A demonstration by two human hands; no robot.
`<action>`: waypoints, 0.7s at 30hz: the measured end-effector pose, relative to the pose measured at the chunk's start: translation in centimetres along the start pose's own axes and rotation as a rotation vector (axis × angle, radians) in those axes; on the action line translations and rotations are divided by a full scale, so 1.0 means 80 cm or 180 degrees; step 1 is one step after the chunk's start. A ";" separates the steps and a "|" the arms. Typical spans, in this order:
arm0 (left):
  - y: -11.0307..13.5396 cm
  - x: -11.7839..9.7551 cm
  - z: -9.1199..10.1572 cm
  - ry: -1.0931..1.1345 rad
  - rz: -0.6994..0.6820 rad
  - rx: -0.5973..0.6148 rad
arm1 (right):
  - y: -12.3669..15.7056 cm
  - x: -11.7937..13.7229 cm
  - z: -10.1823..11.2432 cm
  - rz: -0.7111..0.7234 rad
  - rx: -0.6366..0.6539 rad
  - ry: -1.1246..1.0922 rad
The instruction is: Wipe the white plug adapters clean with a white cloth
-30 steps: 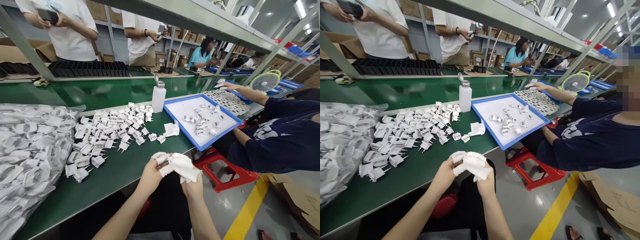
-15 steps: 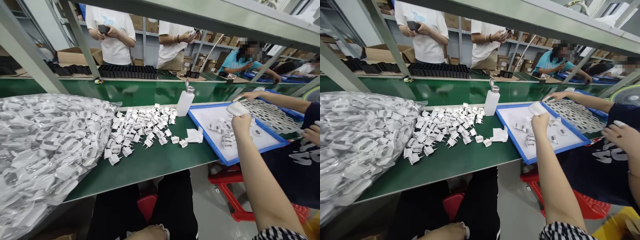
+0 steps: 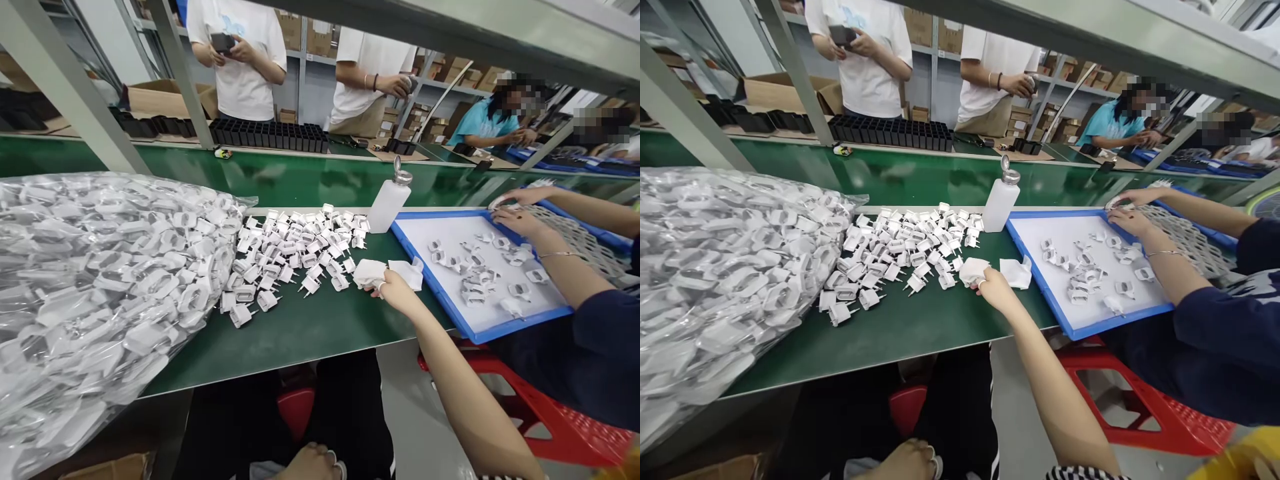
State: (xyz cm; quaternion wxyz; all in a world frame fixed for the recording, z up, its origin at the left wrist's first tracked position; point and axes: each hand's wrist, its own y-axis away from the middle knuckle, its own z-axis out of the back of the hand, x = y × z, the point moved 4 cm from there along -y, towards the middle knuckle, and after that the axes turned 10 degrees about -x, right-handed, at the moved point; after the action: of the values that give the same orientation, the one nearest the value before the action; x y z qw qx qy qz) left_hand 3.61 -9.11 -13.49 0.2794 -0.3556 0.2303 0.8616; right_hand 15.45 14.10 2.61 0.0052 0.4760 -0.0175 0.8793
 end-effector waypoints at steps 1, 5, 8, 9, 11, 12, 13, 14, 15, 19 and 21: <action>-0.004 -0.006 0.015 0.0022 -0.0006 -0.0040 | 0.003 -0.001 0.001 -0.0043 -0.0071 -0.0127; -0.010 -0.043 0.132 0.0907 -0.0144 -0.1088 | 0.040 0.001 -0.004 -0.0099 -0.0333 -0.0748; -0.009 -0.051 0.213 0.2528 0.0170 -0.2586 | 0.086 0.009 -0.020 -0.0152 -0.0557 -0.1498; -0.013 -0.052 0.224 0.3037 0.0190 -0.2773 | 0.100 0.012 -0.026 -0.0187 -0.0693 -0.1926; -0.025 -0.054 0.229 0.3900 0.0131 -0.2822 | 0.124 0.020 -0.040 -0.0189 -0.0949 -0.2657; -0.032 -0.055 0.226 0.4257 0.0100 -0.2794 | 0.133 0.025 -0.046 -0.0152 -0.1035 -0.2898; -0.037 -0.055 0.222 0.4561 0.0079 -0.2789 | 0.140 0.029 -0.053 -0.0094 -0.1066 -0.3006; -0.040 -0.055 0.217 0.4816 0.0085 -0.2821 | 0.147 0.032 -0.058 -0.0041 -0.1088 -0.3040; -0.042 -0.055 0.214 0.5028 0.0104 -0.2881 | 0.152 0.032 -0.062 0.0002 -0.1133 -0.3015; -0.040 -0.054 0.211 0.5507 0.0136 -0.2997 | 0.172 0.018 -0.057 0.0130 -0.1471 -0.2011; -0.036 -0.054 0.215 0.5574 0.0127 -0.2926 | 0.177 0.010 -0.050 0.0320 -0.1349 -0.1155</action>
State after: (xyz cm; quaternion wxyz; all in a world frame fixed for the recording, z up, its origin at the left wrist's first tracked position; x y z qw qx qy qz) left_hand -0.31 1.91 0.20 -0.1693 -0.9373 0.0046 0.3045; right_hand 11.30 0.08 0.77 0.0577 0.6125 -0.2252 0.7555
